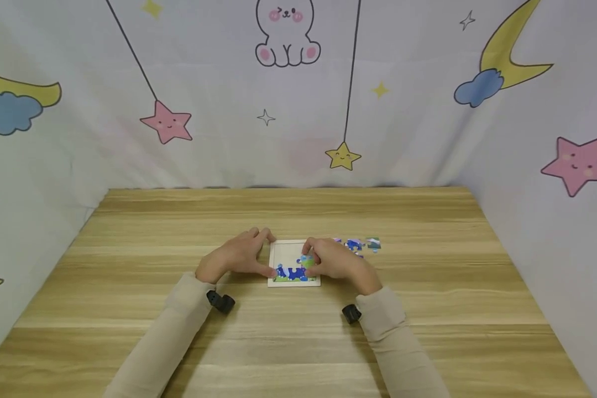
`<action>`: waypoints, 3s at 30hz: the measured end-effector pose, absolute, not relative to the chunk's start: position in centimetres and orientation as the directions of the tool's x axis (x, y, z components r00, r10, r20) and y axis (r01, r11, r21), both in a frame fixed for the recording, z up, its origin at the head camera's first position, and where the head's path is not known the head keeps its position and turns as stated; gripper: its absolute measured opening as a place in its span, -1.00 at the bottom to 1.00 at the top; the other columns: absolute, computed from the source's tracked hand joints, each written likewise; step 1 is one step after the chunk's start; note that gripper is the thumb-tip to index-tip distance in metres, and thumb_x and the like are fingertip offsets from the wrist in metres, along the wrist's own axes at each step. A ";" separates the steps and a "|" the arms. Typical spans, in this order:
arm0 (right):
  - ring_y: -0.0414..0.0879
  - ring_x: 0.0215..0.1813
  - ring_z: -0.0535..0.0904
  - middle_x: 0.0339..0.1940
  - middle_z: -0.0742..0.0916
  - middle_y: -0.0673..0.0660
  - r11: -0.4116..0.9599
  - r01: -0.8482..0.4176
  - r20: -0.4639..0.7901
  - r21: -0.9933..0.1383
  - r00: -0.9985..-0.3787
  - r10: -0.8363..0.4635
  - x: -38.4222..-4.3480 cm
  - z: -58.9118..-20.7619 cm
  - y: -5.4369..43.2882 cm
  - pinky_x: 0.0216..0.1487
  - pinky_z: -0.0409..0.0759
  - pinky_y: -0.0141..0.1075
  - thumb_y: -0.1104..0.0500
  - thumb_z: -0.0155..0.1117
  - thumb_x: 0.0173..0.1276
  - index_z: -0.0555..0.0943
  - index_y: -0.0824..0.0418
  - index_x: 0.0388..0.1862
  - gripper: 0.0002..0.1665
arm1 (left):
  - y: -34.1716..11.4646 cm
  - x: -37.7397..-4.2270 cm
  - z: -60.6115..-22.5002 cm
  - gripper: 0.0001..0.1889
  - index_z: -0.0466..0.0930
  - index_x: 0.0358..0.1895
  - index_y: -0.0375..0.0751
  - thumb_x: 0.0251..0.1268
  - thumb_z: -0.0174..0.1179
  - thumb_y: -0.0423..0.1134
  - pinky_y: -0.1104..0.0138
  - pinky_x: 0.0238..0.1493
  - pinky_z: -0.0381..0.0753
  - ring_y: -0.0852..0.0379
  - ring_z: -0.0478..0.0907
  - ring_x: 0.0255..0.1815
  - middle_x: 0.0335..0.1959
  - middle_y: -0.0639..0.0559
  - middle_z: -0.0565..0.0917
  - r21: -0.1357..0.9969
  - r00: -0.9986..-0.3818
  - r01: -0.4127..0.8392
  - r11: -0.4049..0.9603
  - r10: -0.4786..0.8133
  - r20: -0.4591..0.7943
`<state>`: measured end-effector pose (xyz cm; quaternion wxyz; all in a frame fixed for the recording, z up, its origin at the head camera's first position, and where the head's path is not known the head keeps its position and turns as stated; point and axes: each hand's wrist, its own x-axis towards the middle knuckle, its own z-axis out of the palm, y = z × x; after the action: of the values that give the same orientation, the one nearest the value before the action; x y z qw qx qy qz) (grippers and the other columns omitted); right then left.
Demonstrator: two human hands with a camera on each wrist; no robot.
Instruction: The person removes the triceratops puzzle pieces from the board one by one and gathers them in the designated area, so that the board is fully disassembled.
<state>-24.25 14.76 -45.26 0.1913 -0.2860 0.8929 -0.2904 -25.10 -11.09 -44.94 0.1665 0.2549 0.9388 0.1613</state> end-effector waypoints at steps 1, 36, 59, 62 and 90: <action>-0.16 -0.41 0.38 -0.45 0.52 0.03 0.671 -0.395 -0.180 -0.627 -0.765 -0.618 -24.3 -45.2 14.7 -0.31 0.39 -0.29 0.19 0.46 0.31 0.51 0.26 0.07 -0.57 | -11.1 -25.1 -44.9 -0.13 0.30 0.30 -0.13 0.03 0.46 0.26 0.12 -0.09 0.50 0.02 0.41 -0.14 -0.03 -0.11 0.45 0.387 -0.815 0.425 0.818 0.532 -0.230; -0.10 -0.19 0.60 -0.24 0.72 0.03 0.655 -0.431 -0.057 -0.621 -0.808 -0.586 -24.9 -42.4 22.3 -0.18 0.57 -0.20 0.27 0.20 0.51 0.69 0.22 -0.11 -0.87 | -11.0 -25.0 -44.7 -0.11 0.28 0.35 -0.14 0.05 0.45 0.26 0.13 -0.08 0.49 0.02 0.39 -0.12 -0.01 -0.12 0.44 0.387 -0.811 0.416 0.822 0.529 -0.250; -0.14 -0.38 0.49 -0.44 0.68 0.01 0.709 -0.271 -0.244 -0.651 -0.810 -0.534 -24.8 -42.7 28.2 -0.31 0.45 -0.29 0.29 0.37 0.35 0.65 0.25 -0.35 -0.93 | -11.0 -25.1 -44.7 -0.11 0.27 0.35 -0.16 0.07 0.45 0.23 0.13 -0.11 0.48 0.00 0.38 -0.13 -0.03 -0.12 0.43 0.395 -0.811 0.414 0.820 0.529 -0.251; -0.12 -0.38 0.46 -0.46 0.65 0.00 0.722 -0.258 -0.253 -0.642 -0.817 -0.518 -24.8 -42.8 28.1 -0.32 0.43 -0.28 0.29 0.36 0.35 0.64 0.23 -0.37 -0.91 | -11.0 -25.2 -44.8 -0.11 0.27 0.35 -0.14 0.06 0.45 0.24 0.13 -0.09 0.48 0.00 0.38 -0.13 -0.02 -0.12 0.43 0.393 -0.811 0.412 0.822 0.528 -0.252; -0.15 -0.44 0.50 -0.42 0.66 0.00 0.671 -0.378 -0.172 -0.638 -0.779 -0.603 -25.1 -42.9 20.8 -0.41 0.50 -0.26 0.23 0.30 0.43 0.68 0.23 -0.06 -0.85 | -11.2 -25.3 -44.9 -0.12 0.28 0.35 -0.14 0.07 0.43 0.26 0.10 -0.05 0.50 -0.01 0.41 -0.11 0.00 -0.13 0.44 0.395 -0.808 0.422 0.816 0.536 -0.244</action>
<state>-25.08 20.77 -42.91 0.1876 -0.2741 0.8945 -0.2992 -25.27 -11.23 -44.87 0.1749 0.2557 0.9367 0.1629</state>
